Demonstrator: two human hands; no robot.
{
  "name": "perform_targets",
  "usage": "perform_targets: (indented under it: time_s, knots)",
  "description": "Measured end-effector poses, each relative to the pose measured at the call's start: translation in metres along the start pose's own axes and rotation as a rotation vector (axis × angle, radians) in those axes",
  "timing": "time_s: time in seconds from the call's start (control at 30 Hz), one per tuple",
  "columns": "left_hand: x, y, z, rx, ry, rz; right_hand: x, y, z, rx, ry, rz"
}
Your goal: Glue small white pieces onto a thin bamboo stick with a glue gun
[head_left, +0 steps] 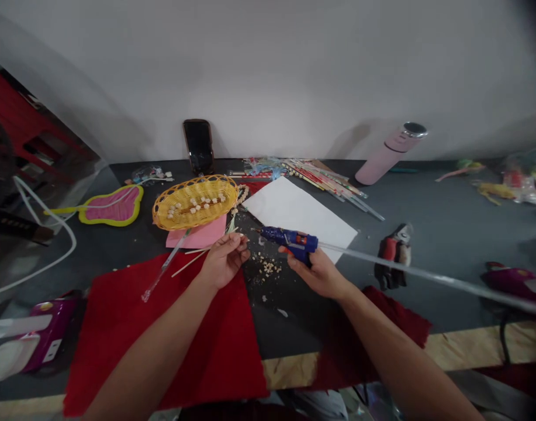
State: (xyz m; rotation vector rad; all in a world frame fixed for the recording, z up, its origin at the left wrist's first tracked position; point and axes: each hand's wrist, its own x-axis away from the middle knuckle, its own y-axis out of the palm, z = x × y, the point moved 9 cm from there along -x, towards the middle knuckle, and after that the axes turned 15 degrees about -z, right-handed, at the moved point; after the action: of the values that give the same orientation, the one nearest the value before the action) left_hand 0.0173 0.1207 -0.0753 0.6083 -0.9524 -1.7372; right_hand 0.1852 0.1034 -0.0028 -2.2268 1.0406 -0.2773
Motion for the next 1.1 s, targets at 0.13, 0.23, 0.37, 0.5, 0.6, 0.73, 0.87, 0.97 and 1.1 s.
perform_targets:
  time_s: [0.13, 0.23, 0.37, 0.5, 0.6, 0.73, 0.87, 0.97, 1.1]
  knots:
    - [0.000, 0.002, 0.001, 0.011, 0.008, -0.014, 0.000, 0.012, 0.000, 0.058, -0.033, -0.037]
    - [0.000, 0.002, 0.001, 0.019, 0.004, -0.011, 0.000, 0.017, 0.002, 0.059, -0.040, -0.077]
    - [0.000, 0.003, 0.000, 0.007, -0.005, -0.016, -0.001, 0.019, 0.002, 0.067, -0.044, -0.102]
    - [0.000, 0.002, -0.001, -0.007, -0.011, -0.019, -0.001, 0.021, 0.004, 0.093, -0.046, -0.091]
    - [0.000, 0.002, -0.001, -0.005, -0.013, -0.014, 0.000, 0.022, 0.004, 0.099, -0.059, -0.082]
    - [0.000, 0.003, -0.001, -0.005, -0.013, -0.026, 0.001, 0.022, 0.006, 0.103, -0.046, -0.062]
    - [0.000, 0.003, -0.001, -0.010, -0.021, -0.018, 0.001, 0.022, 0.007, 0.103, -0.034, -0.059]
    - [0.000, 0.003, -0.001, -0.012, -0.021, -0.020, 0.001, 0.022, 0.005, 0.108, -0.049, -0.063]
    - [0.000, 0.003, -0.001, 0.007, -0.013, -0.012, 0.001, 0.020, 0.006, 0.094, -0.035, -0.056]
